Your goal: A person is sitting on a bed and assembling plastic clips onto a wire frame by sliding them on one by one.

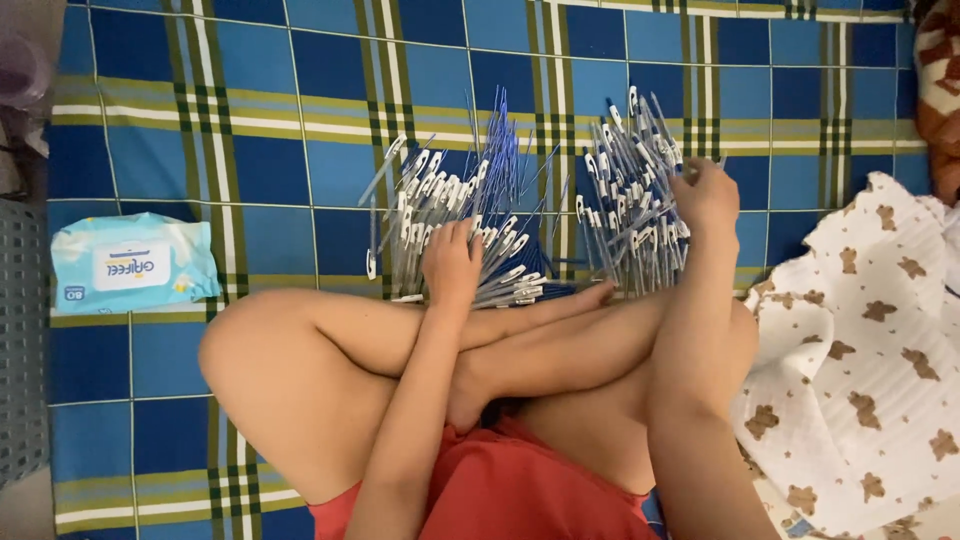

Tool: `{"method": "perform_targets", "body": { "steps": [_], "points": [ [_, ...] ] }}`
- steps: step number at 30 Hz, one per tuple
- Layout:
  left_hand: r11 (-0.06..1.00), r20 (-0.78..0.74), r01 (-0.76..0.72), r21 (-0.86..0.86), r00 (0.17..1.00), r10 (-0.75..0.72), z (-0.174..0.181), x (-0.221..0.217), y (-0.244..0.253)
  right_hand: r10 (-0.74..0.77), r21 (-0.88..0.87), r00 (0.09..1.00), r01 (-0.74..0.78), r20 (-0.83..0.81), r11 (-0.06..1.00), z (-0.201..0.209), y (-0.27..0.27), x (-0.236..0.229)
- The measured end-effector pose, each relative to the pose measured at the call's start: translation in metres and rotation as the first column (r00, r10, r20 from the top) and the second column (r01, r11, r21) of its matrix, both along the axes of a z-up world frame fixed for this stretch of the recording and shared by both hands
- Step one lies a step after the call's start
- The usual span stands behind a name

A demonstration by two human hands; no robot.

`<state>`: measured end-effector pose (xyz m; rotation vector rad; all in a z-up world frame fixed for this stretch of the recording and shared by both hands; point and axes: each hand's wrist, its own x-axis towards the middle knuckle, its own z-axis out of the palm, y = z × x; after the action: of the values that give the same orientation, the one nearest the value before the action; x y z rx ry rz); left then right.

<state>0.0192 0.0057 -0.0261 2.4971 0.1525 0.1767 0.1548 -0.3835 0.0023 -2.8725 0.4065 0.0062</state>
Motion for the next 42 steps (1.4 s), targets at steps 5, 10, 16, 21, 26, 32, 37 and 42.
{"method": "perform_targets", "body": {
  "steps": [5,10,16,21,26,32,37,42],
  "points": [
    [1.0,0.019,-0.01,0.028,1.0,0.01,-0.012,0.015,-0.001,0.143,0.072,0.976,-0.156,0.162,0.985,0.031,0.09,0.001],
    [0.994,0.087,-0.053,0.094,0.995,0.045,-0.02,0.022,-0.004,0.294,0.272,0.953,-0.303,0.075,0.913,-0.014,0.18,0.002],
    [0.993,0.116,-0.106,-0.052,0.987,0.111,0.007,0.017,0.002,0.322,0.355,0.946,-0.313,0.035,0.881,-0.056,0.22,0.018],
    [0.986,0.04,-0.093,-0.138,0.994,0.099,-0.011,0.015,0.0,0.248,0.296,0.956,-0.195,-0.155,0.935,-0.014,0.236,0.008],
    [0.985,-0.019,-0.073,-0.157,0.997,0.071,-0.019,0.012,-0.002,0.264,0.348,0.95,-0.194,-0.165,0.917,-0.048,0.215,0.016],
    [0.995,-0.114,0.007,-0.096,0.993,-0.018,-0.008,0.004,0.001,0.251,0.36,0.94,-0.156,-0.233,0.92,-0.023,0.218,0.003],
    [0.979,-0.195,-0.009,-0.206,0.98,-0.032,0.006,-0.005,0.01,0.209,0.59,0.955,-0.045,-0.212,0.806,-0.022,0.201,-0.006],
    [0.883,-0.184,0.036,-0.468,0.973,-0.137,0.031,-0.022,0.007,0.08,0.957,0.981,0.153,-0.178,0.247,0.031,0.189,-0.047]
  ]
}}
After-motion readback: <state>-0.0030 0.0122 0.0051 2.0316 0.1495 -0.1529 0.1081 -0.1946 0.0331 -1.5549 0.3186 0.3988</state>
